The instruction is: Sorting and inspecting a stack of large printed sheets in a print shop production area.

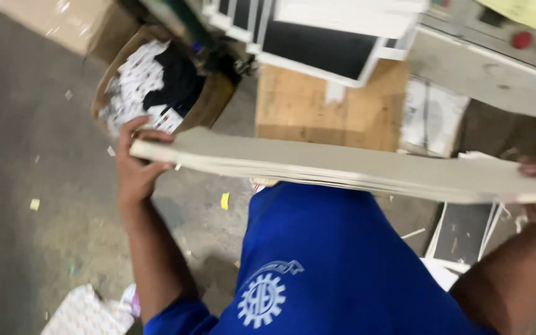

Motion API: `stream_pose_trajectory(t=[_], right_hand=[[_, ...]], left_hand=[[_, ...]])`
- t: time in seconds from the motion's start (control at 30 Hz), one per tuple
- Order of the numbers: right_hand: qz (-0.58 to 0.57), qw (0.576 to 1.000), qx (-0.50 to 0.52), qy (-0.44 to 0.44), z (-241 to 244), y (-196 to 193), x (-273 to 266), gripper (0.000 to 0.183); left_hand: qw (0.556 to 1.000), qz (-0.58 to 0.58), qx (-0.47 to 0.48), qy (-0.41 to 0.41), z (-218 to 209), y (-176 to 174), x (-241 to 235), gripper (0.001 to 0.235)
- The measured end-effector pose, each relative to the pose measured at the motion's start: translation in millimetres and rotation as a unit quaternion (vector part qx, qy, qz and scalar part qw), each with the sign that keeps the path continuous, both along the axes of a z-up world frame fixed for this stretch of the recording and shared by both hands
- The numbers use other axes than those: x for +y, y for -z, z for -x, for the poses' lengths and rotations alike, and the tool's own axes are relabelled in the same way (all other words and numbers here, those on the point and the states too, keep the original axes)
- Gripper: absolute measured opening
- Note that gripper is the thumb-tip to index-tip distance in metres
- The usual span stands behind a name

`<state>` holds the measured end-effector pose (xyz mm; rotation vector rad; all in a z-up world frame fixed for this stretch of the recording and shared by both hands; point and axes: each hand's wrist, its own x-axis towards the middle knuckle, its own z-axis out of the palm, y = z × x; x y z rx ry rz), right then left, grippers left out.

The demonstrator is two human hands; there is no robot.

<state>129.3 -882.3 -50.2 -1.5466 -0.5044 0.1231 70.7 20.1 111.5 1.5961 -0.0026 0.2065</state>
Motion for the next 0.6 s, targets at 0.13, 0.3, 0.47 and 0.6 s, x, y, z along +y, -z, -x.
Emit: stream_pose_trajectory(t=[0.13, 0.3, 0.47, 0.6], right_hand=[[-0.018, 0.994, 0.004, 0.109, 9, -72, 94, 0.074], [-0.017, 0.978, 0.032, 0.206, 31, -84, 131, 0.071], [-0.123, 0.945, -0.017, 0.301, 42, -66, 122, 0.051], [0.137, 0.933, 0.053, 0.329, 42, -73, 134, 0.035]], left_hand=[[0.999, -0.034, -0.015, 0.04, -2, -16, -10, 0.109], [0.998, -0.052, -0.012, 0.043, 18, -1, 0, 0.063], [0.995, -0.045, -0.088, -0.031, 14, -6, -7, 0.038], [0.999, 0.019, -0.03, 0.01, 16, -2, -6, 0.058]])
